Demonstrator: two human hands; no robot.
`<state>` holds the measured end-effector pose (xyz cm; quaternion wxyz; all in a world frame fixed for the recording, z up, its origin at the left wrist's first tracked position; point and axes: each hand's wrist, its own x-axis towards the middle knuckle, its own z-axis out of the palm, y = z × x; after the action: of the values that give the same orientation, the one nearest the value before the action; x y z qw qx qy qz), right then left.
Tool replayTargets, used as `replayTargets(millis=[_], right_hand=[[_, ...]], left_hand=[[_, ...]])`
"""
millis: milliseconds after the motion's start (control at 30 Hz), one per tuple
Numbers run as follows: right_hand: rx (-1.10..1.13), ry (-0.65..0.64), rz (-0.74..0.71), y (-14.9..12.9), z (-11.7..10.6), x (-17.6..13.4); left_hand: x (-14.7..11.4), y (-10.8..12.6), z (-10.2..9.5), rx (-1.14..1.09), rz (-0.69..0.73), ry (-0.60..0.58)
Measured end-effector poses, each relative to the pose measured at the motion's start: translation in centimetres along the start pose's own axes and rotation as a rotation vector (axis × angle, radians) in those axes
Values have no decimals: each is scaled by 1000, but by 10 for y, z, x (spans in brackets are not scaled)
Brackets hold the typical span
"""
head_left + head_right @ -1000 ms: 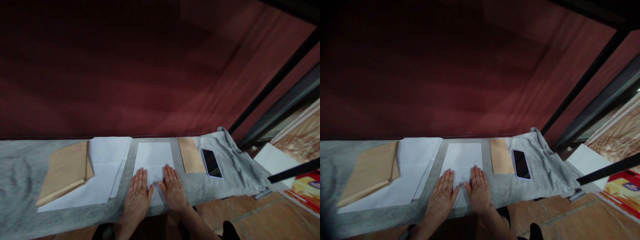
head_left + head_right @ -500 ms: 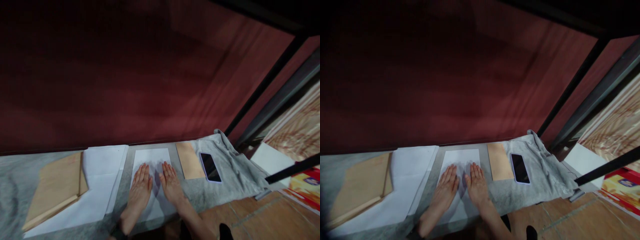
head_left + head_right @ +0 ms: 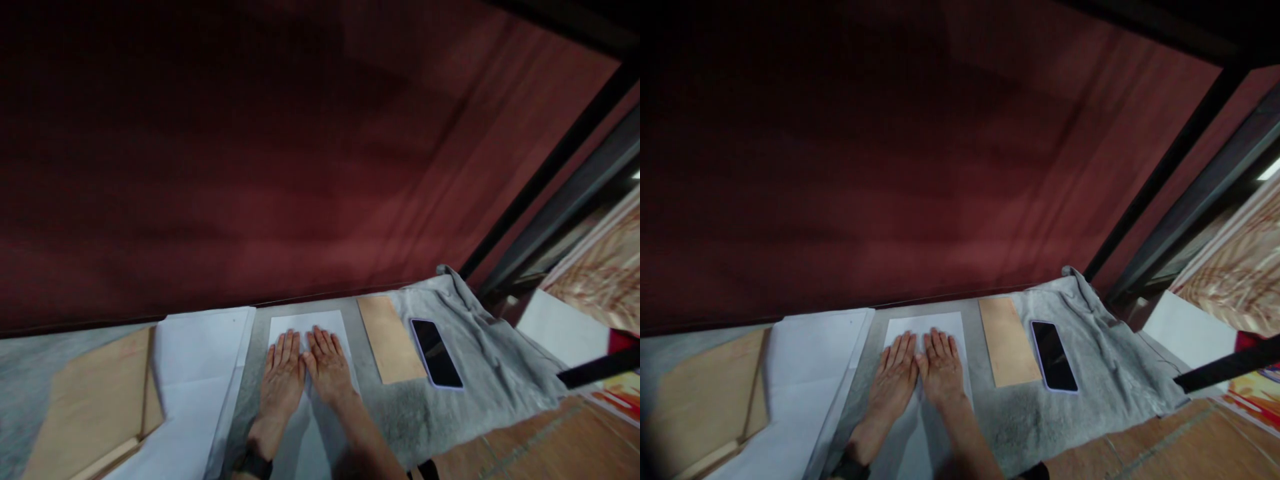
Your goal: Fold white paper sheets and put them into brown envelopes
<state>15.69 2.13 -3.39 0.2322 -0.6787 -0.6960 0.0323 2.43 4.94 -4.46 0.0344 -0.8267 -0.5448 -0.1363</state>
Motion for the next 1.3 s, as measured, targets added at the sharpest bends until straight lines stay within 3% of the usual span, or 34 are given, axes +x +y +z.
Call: replayTargets(millis=[267, 467, 567, 667, 833, 1200, 1300], right_hand=[[-117, 109, 87, 27, 7, 13], [-143, 181, 187, 37, 3, 15], [-101, 135, 98, 27, 0, 12], [-50, 56, -38, 14, 1, 7], [-67, 33, -10, 17, 0, 0], [-172, 134, 80, 52, -8, -18], [-159, 167, 92, 53, -10, -25]], left_hand=[[1, -25, 4, 22, -71, 122], [2, -12, 2, 4, -31, 216], [-2, 3, 6, -12, 103, 185], [-9, 10, 12, 11, 150, 138], [-16, 1, 13, -4, 105, 128], [-32, -29, 3, -6, 9, 195], [-37, -28, -3, -11, -31, 222]])
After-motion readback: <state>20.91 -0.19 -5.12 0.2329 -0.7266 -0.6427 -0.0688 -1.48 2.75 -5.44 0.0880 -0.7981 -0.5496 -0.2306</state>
